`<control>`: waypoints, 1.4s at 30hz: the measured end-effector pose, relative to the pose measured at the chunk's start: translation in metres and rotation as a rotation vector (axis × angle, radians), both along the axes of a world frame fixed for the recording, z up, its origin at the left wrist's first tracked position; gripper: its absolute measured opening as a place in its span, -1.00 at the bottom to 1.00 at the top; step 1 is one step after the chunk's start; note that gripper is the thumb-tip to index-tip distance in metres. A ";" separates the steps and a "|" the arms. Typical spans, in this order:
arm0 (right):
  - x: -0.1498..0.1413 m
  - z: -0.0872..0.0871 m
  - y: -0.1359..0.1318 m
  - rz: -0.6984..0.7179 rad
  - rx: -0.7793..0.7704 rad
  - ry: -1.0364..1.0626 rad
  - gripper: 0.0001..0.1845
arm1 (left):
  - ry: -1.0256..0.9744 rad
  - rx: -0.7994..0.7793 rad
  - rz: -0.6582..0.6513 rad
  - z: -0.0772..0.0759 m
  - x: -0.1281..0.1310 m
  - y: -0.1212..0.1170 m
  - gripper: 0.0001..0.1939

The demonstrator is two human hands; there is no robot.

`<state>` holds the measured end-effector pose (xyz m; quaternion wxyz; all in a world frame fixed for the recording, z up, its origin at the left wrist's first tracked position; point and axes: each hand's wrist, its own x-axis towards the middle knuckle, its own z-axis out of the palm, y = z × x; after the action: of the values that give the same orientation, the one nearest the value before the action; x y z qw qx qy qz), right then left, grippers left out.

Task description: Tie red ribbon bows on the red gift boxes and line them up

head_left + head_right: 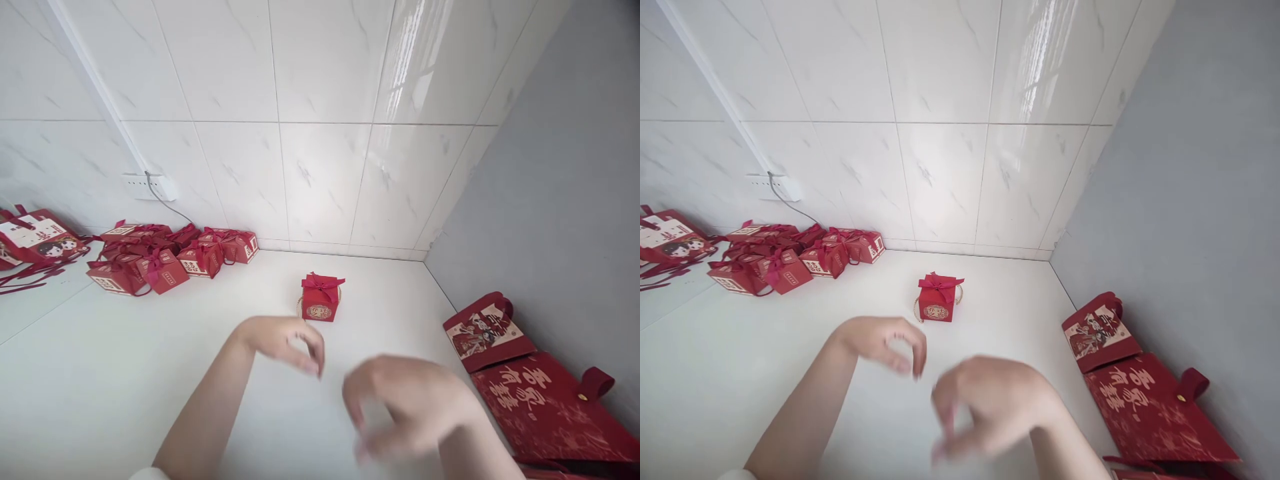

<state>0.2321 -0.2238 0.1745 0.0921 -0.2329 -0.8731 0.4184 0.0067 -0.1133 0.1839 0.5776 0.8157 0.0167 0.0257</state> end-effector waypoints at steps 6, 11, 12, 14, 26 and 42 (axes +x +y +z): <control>0.016 -0.081 0.115 -1.052 0.182 -0.098 -0.61 | 0.102 0.175 1.093 -0.091 -0.038 0.095 -0.56; 0.009 -0.143 0.159 -0.991 -0.015 0.179 0.24 | 0.016 0.193 1.156 -0.155 -0.020 0.101 -0.16; 0.005 -0.149 0.162 -0.993 -0.029 0.279 0.26 | 0.007 0.235 1.157 -0.160 -0.016 0.099 -0.20; -0.002 -0.158 0.166 -0.977 -0.011 0.458 0.18 | 0.003 0.333 1.145 -0.166 -0.010 0.097 -0.35; -0.005 -0.178 0.170 -0.807 0.100 0.490 -0.17 | 0.026 0.325 0.996 -0.166 -0.019 0.103 -0.14; -0.032 -0.169 0.170 -0.907 -0.192 0.802 -0.44 | -0.205 -0.182 1.288 -0.171 0.016 0.107 -0.58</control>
<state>0.2001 -0.0537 0.0051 0.5608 -0.4129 -0.5427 0.4696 0.0223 -0.0060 0.0131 0.5121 0.5839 0.4486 0.4422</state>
